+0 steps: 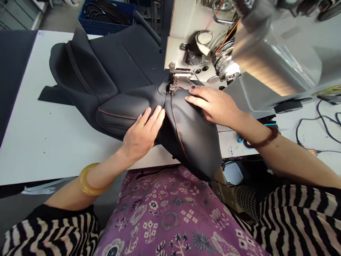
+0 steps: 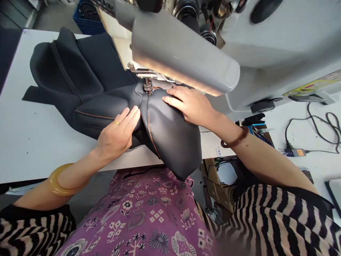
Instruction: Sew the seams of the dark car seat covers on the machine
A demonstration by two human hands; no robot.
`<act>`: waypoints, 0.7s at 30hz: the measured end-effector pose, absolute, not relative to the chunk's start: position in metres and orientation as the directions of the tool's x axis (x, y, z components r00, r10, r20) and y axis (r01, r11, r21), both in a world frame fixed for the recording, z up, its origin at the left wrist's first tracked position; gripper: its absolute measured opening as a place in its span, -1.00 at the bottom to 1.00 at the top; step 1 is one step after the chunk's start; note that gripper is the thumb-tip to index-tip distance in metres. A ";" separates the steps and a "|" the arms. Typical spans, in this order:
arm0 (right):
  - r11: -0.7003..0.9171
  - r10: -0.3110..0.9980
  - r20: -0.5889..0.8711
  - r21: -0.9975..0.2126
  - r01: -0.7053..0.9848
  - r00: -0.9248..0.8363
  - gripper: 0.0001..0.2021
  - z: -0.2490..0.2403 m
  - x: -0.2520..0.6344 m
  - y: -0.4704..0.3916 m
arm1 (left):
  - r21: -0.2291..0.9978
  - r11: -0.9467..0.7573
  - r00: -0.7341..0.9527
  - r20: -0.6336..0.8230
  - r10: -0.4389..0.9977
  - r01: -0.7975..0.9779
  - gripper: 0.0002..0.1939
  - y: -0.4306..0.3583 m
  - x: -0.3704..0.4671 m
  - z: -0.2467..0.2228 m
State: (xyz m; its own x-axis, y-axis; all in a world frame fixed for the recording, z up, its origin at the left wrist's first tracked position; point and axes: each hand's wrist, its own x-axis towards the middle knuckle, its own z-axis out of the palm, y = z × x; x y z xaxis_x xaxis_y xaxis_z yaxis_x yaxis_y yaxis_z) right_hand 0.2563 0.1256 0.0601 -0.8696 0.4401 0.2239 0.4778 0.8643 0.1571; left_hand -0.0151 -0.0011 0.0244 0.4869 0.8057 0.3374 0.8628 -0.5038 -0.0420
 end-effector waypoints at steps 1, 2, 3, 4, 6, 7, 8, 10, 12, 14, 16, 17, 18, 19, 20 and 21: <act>0.875 0.388 0.207 0.221 0.430 -0.898 -0.46 0.060 0.255 0.124 | -0.052 -0.537 0.520 0.339 0.784 0.842 -0.31 0.002 -0.020 0.030; 0.879 0.343 0.199 0.277 0.388 -0.918 -0.44 0.060 0.253 0.123 | -0.063 -0.566 0.552 0.335 0.764 0.822 -0.31 0.005 -0.025 0.036; 0.880 0.297 0.206 0.321 0.351 -0.932 -0.45 0.060 0.250 0.122 | -0.075 -0.590 0.579 0.325 0.748 0.804 -0.32 0.009 -0.029 0.043; 0.879 0.257 0.222 0.351 0.323 -0.941 -0.47 0.059 0.246 0.122 | -0.092 -0.606 0.601 0.311 0.736 0.790 -0.36 0.013 -0.032 0.051; 0.883 0.197 0.266 0.370 0.288 -0.944 -0.52 0.060 0.241 0.122 | -0.150 -0.628 0.642 0.287 0.711 0.764 -0.48 0.022 -0.035 0.068; 0.888 0.192 0.274 0.361 0.285 -0.943 -0.54 0.061 0.241 0.122 | -0.189 -0.644 0.669 0.271 0.692 0.742 -0.53 0.027 -0.036 0.075; 0.893 0.202 0.256 0.349 0.285 -0.945 -0.54 0.063 0.243 0.122 | -0.223 -0.668 0.704 0.250 0.664 0.710 -0.57 0.031 -0.036 0.082; 0.895 0.286 0.179 0.302 0.329 -0.942 -0.52 0.066 0.253 0.122 | -0.239 -0.713 0.752 0.222 0.621 0.660 -0.62 0.038 -0.036 0.090; 0.879 0.388 0.126 0.246 0.408 -0.913 -0.49 0.067 0.268 0.120 | -0.183 -0.729 0.750 0.235 0.619 0.659 -0.63 0.041 -0.037 0.090; 0.860 0.442 0.136 0.217 0.462 -0.887 -0.49 0.065 0.279 0.117 | -0.108 -0.720 0.718 0.262 0.645 0.686 -0.62 0.042 -0.038 0.086; 0.861 0.420 0.169 0.235 0.450 -0.892 -0.52 0.063 0.280 0.114 | -0.085 -0.727 0.718 0.275 0.640 0.681 -0.62 0.044 -0.039 0.081; 0.872 0.379 0.188 0.257 0.418 -0.906 -0.52 0.062 0.277 0.113 | -0.099 -0.742 0.734 0.279 0.619 0.663 -0.63 0.046 -0.040 0.080; 0.882 0.334 0.209 0.276 0.383 -0.919 -0.52 0.062 0.272 0.113 | -0.120 -0.759 0.755 0.280 0.593 0.640 -0.64 0.049 -0.040 0.080; 0.892 0.294 0.229 0.282 0.352 -0.928 -0.51 0.063 0.266 0.113 | -0.137 -0.780 0.779 0.280 0.561 0.611 -0.66 0.052 -0.040 0.080; 0.904 0.267 0.238 0.273 0.329 -0.934 -0.51 0.065 0.258 0.113 | -0.145 -0.799 0.800 0.274 0.534 0.583 -0.67 0.055 -0.040 0.082; 0.915 0.256 0.237 0.252 0.314 -0.937 -0.50 0.067 0.251 0.114 | -0.139 -0.816 0.816 0.258 0.518 0.562 -0.67 0.059 -0.040 0.084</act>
